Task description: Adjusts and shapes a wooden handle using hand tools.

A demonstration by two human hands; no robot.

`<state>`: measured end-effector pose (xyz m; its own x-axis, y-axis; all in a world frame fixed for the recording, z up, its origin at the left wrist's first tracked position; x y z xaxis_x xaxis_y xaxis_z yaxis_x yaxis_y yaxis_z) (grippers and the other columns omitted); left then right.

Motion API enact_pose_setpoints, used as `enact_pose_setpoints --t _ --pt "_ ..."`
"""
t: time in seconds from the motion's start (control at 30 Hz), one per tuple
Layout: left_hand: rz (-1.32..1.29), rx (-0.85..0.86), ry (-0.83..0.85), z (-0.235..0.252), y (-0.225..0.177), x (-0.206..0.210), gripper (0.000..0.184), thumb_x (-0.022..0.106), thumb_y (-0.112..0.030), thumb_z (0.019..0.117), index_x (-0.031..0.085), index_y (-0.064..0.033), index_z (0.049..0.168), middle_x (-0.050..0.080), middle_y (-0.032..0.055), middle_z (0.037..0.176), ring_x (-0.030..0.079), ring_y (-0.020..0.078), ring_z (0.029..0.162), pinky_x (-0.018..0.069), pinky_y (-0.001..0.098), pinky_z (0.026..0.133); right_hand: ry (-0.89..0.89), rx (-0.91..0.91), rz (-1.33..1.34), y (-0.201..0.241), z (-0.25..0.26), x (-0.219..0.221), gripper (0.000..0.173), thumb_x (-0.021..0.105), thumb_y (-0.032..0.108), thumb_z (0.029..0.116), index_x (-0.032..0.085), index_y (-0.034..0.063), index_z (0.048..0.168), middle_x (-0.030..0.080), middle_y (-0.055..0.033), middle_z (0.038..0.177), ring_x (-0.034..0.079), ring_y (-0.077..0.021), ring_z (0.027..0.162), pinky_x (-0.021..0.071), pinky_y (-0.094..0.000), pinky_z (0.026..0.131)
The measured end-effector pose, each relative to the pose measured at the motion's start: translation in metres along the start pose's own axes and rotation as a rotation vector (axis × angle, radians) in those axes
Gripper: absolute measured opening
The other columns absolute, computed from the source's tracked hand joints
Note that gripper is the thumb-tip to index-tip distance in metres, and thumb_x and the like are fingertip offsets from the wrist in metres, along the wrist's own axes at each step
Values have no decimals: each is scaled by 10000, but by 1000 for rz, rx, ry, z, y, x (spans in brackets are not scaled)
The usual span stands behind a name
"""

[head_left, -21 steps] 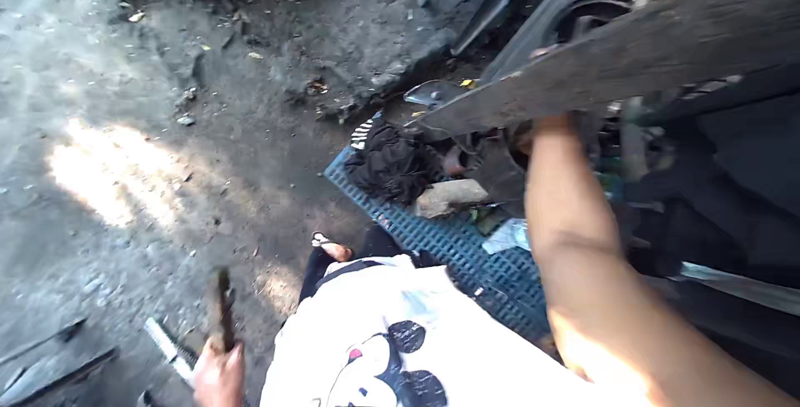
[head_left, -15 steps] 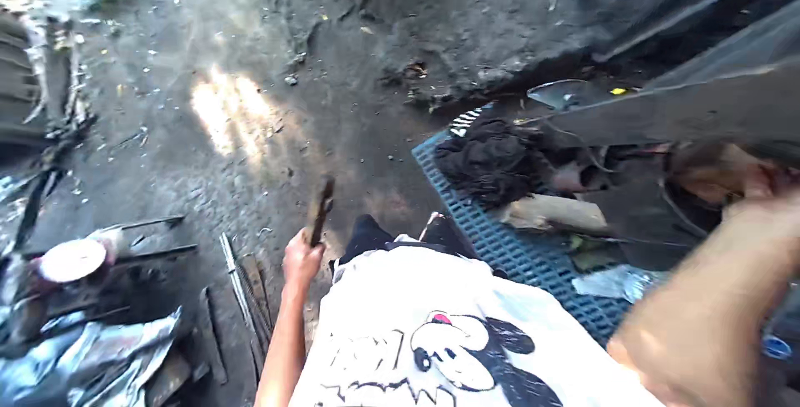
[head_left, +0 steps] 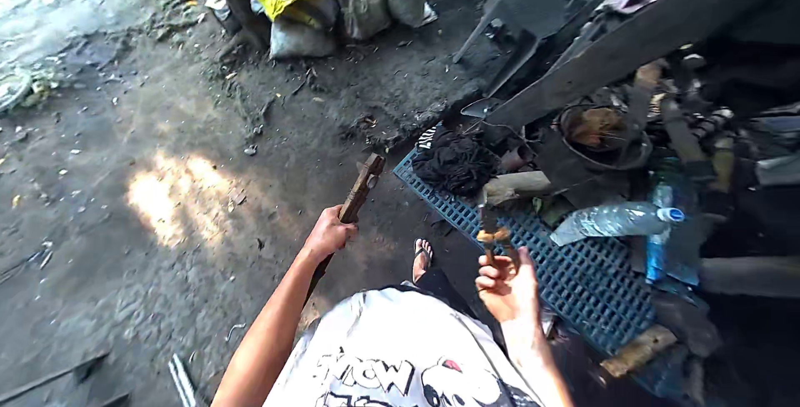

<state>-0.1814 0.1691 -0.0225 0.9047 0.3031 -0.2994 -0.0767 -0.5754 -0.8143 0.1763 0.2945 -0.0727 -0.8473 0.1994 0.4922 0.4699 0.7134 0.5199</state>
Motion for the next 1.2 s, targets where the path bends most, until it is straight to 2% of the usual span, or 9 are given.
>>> enact_pose_setpoints --t 0.17,0.33,0.47,0.57,0.67,0.77,0.87,1.03,1.2 --pt "-149 161 158 -26 -51 8 278 767 -169 867 660 -41 1090 628 26 698 557 118 487 509 269 463 207 61 -27 -45 -65 56 694 216 707 1031 612 144 1123 723 -78 852 622 -105 530 514 -220 449" --pt "-283 320 260 -66 -103 21 533 828 -250 824 634 -50 1279 631 20 733 568 105 524 522 255 500 480 -79 -218 -71 -111 123 564 233 519 1105 558 113 1325 742 -119 1018 687 -141 688 570 -254 590" --pt "-244 421 164 -89 -130 20 611 889 -248 760 641 -40 1279 696 76 837 613 145 555 547 282 501 679 -152 -199 -84 -121 151 414 527 345 1050 536 8 1291 716 -227 1071 730 -274 811 617 -371 662" --pt "-169 469 108 -105 -136 21 577 891 -214 771 660 -58 1276 725 73 881 638 145 574 556 292 506 835 -97 -384 -86 -126 159 417 645 137 902 523 -35 1262 706 -252 1148 724 -373 1006 621 -508 817" --pt "-93 528 65 -122 -145 29 533 879 -216 788 644 -78 1246 722 50 903 654 134 603 569 297 525 812 -168 -609 -83 -126 167 335 622 2 713 632 -61 1042 755 -185 979 750 -303 858 639 -452 710" --pt "-44 549 -35 -133 -149 29 638 877 -246 791 581 -94 1335 700 65 1002 666 145 665 582 315 548 734 -103 -571 -72 -129 152 172 632 48 821 634 -45 965 721 -150 832 696 -223 651 587 -356 543" --pt "-42 498 -101 -137 -148 19 626 853 -256 823 546 -90 1343 679 74 995 651 151 629 579 313 529 735 -124 -553 -51 -124 135 176 627 129 928 663 -42 944 704 -146 785 671 -198 611 583 -331 542" --pt "-224 383 -18 -128 -136 23 327 689 -47 840 623 -41 1160 606 29 702 565 131 491 524 280 460 855 -337 -644 -16 -131 123 237 650 110 928 713 -57 1084 702 -217 1242 715 -313 1071 620 -428 878" --pt "-481 352 187 -118 -141 43 231 640 -24 848 599 -56 1073 483 -36 571 490 92 437 500 263 445 756 -519 -799 15 -138 118 216 654 56 888 743 -12 1073 719 -137 1244 708 -238 1097 612 -366 899"
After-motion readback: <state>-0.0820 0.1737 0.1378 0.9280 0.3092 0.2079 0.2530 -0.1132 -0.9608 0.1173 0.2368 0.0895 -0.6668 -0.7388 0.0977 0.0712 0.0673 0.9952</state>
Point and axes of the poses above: each hand's wrist, its own z-axis towards the middle knuckle, its own x-axis out of the palm, y = z × x, the point moved 10 cm from there along z, towards the middle knuckle
